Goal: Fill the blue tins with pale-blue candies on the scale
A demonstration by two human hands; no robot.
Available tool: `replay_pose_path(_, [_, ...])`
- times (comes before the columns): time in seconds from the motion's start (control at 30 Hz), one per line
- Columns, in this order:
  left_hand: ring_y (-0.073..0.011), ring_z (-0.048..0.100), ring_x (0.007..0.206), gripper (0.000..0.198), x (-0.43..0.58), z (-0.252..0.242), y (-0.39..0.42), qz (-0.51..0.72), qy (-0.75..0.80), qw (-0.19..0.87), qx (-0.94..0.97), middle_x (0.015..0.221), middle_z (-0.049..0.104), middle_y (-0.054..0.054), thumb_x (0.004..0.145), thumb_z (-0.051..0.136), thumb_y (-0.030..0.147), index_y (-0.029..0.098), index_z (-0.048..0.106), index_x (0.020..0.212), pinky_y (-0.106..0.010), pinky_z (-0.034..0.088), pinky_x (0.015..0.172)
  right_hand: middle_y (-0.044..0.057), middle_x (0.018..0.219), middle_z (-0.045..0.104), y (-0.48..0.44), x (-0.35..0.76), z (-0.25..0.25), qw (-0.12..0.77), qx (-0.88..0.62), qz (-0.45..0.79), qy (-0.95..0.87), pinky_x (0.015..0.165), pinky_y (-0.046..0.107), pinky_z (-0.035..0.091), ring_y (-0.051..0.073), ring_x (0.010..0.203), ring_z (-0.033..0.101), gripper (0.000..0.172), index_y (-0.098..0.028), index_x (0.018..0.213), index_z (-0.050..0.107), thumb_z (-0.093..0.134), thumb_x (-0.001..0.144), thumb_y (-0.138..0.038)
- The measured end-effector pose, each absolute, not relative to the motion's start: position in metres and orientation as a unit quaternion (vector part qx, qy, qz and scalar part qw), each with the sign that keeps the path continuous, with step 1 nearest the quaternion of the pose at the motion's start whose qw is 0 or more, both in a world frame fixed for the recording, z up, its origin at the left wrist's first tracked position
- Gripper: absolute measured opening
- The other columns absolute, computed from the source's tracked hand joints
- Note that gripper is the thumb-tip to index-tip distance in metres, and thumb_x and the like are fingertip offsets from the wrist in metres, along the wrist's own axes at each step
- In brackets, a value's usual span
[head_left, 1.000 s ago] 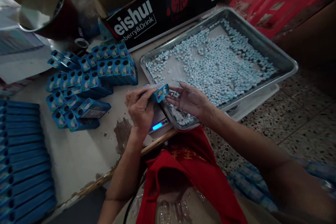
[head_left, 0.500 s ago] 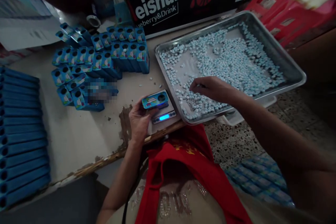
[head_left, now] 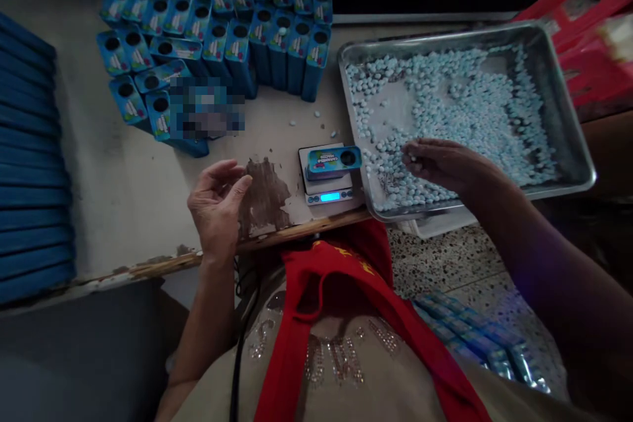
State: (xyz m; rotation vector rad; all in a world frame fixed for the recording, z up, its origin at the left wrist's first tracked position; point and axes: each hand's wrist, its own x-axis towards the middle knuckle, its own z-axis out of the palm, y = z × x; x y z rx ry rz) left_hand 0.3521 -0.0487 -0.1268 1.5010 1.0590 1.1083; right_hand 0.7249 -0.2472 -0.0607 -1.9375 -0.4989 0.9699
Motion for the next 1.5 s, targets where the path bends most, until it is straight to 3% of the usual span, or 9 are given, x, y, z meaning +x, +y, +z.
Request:
replay_pose_path(0.23, [-0.0234, 0.083, 0.117, 0.042, 0.352, -0.132, -0.046, 0.424, 0.428, 0.495, 0.626, 0.123, 0.084, -0.007, 0.086, 0.101, 0.034, 0.024, 0.081, 0.121, -0.038, 0.073, 0.113, 0.008, 0.088, 0.077, -0.243, 0.711, -0.045, 0.503, -0.727, 0.466, -0.026, 0.077, 0.033, 0.054, 0.011, 0.079, 0.073, 0.033, -0.017, 0.095, 0.088, 0.068, 0.1, 0.008])
replay_pose_path(0.57, [-0.0259, 0.085, 0.125, 0.046, 0.371, -0.131, -0.059, 0.371, 0.388, 0.537, 0.65, 0.128, 0.084, -0.008, 0.088, 0.099, 0.032, 0.024, 0.081, 0.13, -0.041, 0.072, 0.12, 0.001, 0.068, 0.059, -0.243, 0.704, -0.047, 0.463, -0.731, 0.482, -0.14, 0.056, 0.035, 0.028, 0.01, 0.056, 0.041, 0.031, -0.024, 0.078, 0.073, 0.085, 0.106, -0.028])
replay_pose_path(0.67, [-0.0263, 0.086, 0.123, 0.043, 0.377, -0.132, -0.065, 0.35, 0.391, 0.536, 0.662, 0.128, 0.085, -0.008, 0.09, 0.098, 0.03, 0.025, 0.082, 0.13, -0.041, 0.074, 0.117, 0.002, 0.074, 0.061, -0.24, 0.701, -0.053, 0.496, -0.711, 0.487, -0.111, 0.061, 0.034, 0.038, 0.011, 0.062, 0.048, 0.024, -0.024, 0.084, 0.079, 0.078, 0.108, -0.027])
replay_pose_path(0.77, [-0.0268, 0.086, 0.123, 0.046, 0.381, -0.13, -0.067, 0.341, 0.379, 0.534, 0.675, 0.129, 0.086, -0.009, 0.09, 0.1, 0.032, 0.026, 0.083, 0.132, -0.042, 0.073, 0.118, 0.004, 0.084, 0.067, -0.24, 0.699, -0.054, 0.523, -0.677, 0.51, -0.09, 0.066, 0.033, 0.046, 0.012, 0.073, 0.06, 0.007, -0.022, 0.092, 0.086, 0.081, 0.095, -0.019])
replay_pose_path(0.87, [-0.0275, 0.085, 0.127, 0.05, 0.386, -0.125, -0.068, 0.329, 0.346, 0.534, 0.698, 0.133, 0.086, -0.01, 0.093, 0.101, 0.038, 0.027, 0.083, 0.138, -0.042, 0.07, 0.121, 0.004, 0.082, 0.07, -0.237, 0.696, -0.047, 0.515, -0.661, 0.536, -0.104, 0.066, 0.032, 0.047, 0.013, 0.073, 0.063, 0.009, -0.023, 0.091, 0.088, 0.087, 0.085, -0.017])
replay_pose_path(1.03, [-0.0316, 0.079, 0.14, 0.061, 0.409, -0.108, -0.066, 0.317, 0.263, 0.481, 0.774, 0.148, 0.081, -0.014, 0.1, 0.1, 0.052, 0.025, 0.079, 0.15, -0.045, 0.066, 0.125, 0.003, 0.08, 0.075, -0.225, 0.692, -0.028, 0.506, -0.663, 0.514, -0.201, 0.06, 0.029, 0.048, 0.014, 0.067, 0.061, 0.013, -0.026, 0.094, 0.088, 0.094, 0.086, -0.035])
replay_pose_path(1.13, [-0.033, 0.076, 0.143, 0.068, 0.429, -0.102, -0.066, 0.3, 0.225, 0.432, 0.82, 0.152, 0.08, -0.014, 0.097, 0.104, 0.045, 0.025, 0.077, 0.156, -0.048, 0.063, 0.129, 0.001, 0.078, 0.074, -0.216, 0.688, -0.018, 0.502, -0.665, 0.493, -0.251, 0.059, 0.028, 0.047, 0.014, 0.065, 0.061, 0.017, -0.027, 0.096, 0.09, 0.097, 0.086, -0.038])
replay_pose_path(1.27, [-0.0327, 0.077, 0.14, 0.07, 0.442, -0.105, -0.067, 0.285, 0.21, 0.422, 0.835, 0.15, 0.081, -0.012, 0.095, 0.105, 0.031, 0.027, 0.075, 0.158, -0.047, 0.065, 0.125, 0.001, 0.077, 0.072, -0.201, 0.677, -0.008, 0.466, -0.673, 0.478, -0.319, 0.061, 0.03, 0.045, 0.015, 0.067, 0.06, 0.01, -0.028, 0.098, 0.091, 0.092, 0.094, -0.037])
replay_pose_path(1.5, [-0.0333, 0.077, 0.142, 0.074, 0.426, -0.107, -0.069, 0.288, 0.2, 0.427, 0.833, 0.152, 0.079, -0.012, 0.096, 0.105, 0.034, 0.028, 0.071, 0.161, -0.047, 0.064, 0.125, 0.001, 0.086, 0.081, -0.184, 0.665, -0.003, 0.386, -0.662, 0.427, -0.48, 0.074, 0.031, 0.053, 0.021, 0.088, 0.073, 0.008, -0.031, 0.096, 0.094, 0.087, 0.095, -0.031])
